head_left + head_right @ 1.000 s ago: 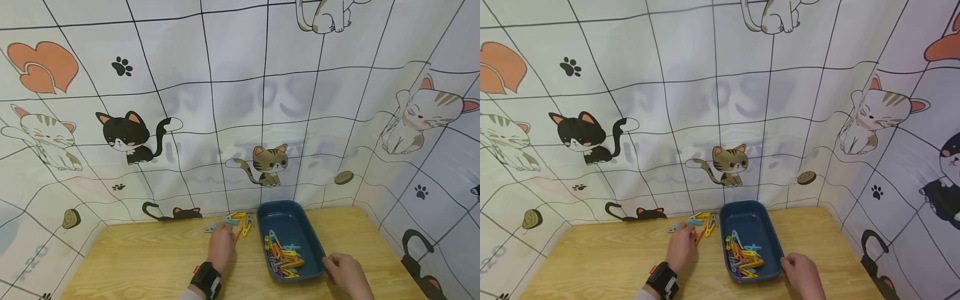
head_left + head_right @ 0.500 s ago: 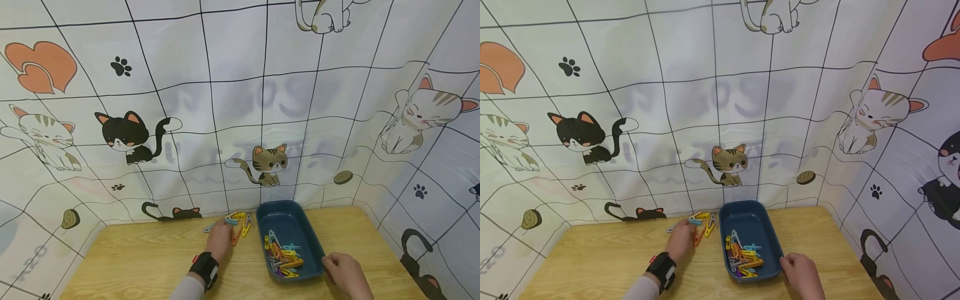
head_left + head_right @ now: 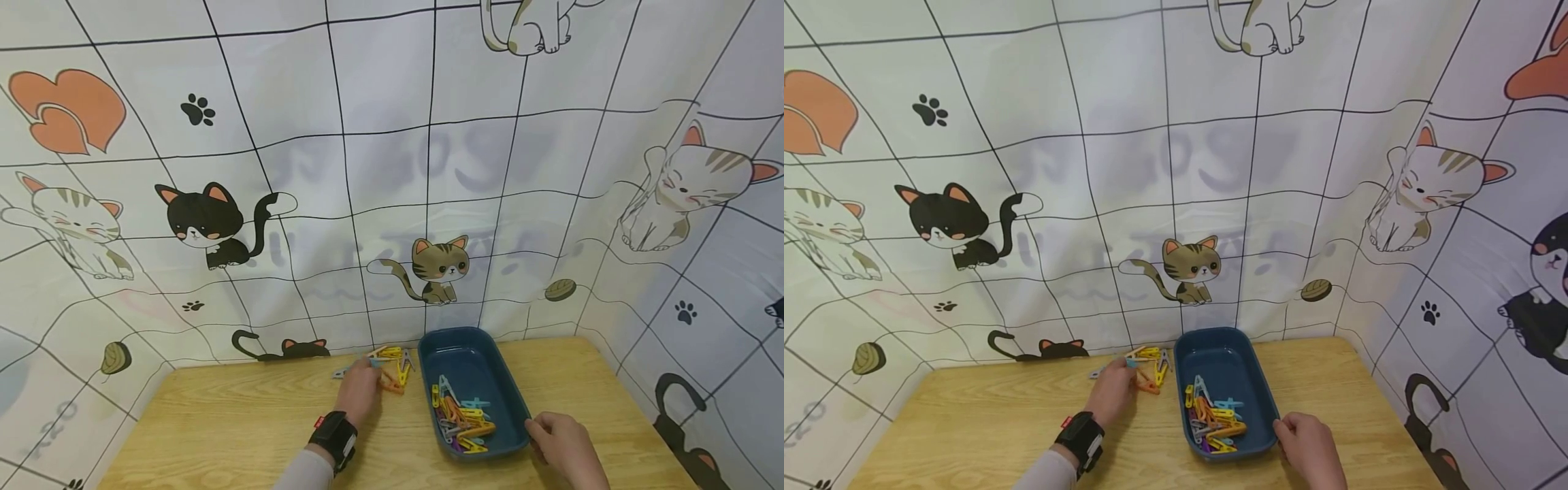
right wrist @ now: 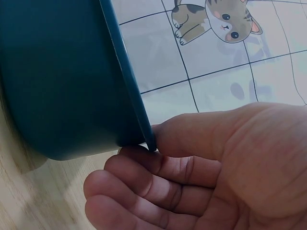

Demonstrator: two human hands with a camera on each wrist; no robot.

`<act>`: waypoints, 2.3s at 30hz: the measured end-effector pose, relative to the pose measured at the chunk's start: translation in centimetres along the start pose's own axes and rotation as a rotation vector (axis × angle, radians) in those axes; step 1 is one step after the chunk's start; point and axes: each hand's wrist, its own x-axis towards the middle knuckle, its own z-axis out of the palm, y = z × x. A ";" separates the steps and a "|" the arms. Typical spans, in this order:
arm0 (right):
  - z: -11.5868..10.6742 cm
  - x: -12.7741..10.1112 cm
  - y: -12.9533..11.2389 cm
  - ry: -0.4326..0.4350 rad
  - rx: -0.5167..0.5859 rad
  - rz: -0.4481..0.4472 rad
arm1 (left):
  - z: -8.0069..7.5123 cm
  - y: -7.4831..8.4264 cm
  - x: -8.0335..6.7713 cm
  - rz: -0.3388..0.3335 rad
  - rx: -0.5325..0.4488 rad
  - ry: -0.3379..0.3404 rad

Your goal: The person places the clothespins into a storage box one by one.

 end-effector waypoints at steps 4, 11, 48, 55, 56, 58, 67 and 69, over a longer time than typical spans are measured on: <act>0.0 0.0 0.0 0.001 0.004 -0.001 | -0.2 0.1 -0.2 0.009 -0.019 -0.022; 0.1 0.0 0.1 0.006 0.002 -0.009 | -0.4 0.2 -0.5 0.005 -0.097 -0.011; 0.2 0.1 0.3 0.000 -0.008 -0.015 | -5.3 10.3 -2.0 -0.151 -0.283 0.188; 0.1 0.1 0.3 0.011 -0.019 -0.022 | -4.9 12.6 -2.3 -0.151 -0.336 0.098; 0.2 0.1 0.3 0.013 -0.023 -0.024 | -4.8 12.9 -2.4 -0.152 -0.341 0.084; 0.2 0.1 0.4 0.012 -0.029 -0.026 | -4.7 13.3 -2.4 -0.156 -0.353 0.060; 0.2 0.2 0.3 0.013 -0.030 -0.024 | -4.0 14.1 -2.3 -0.145 -0.366 0.032; 0.3 0.2 0.3 0.013 -0.030 -0.022 | -3.9 14.2 -2.2 -0.131 -0.356 0.029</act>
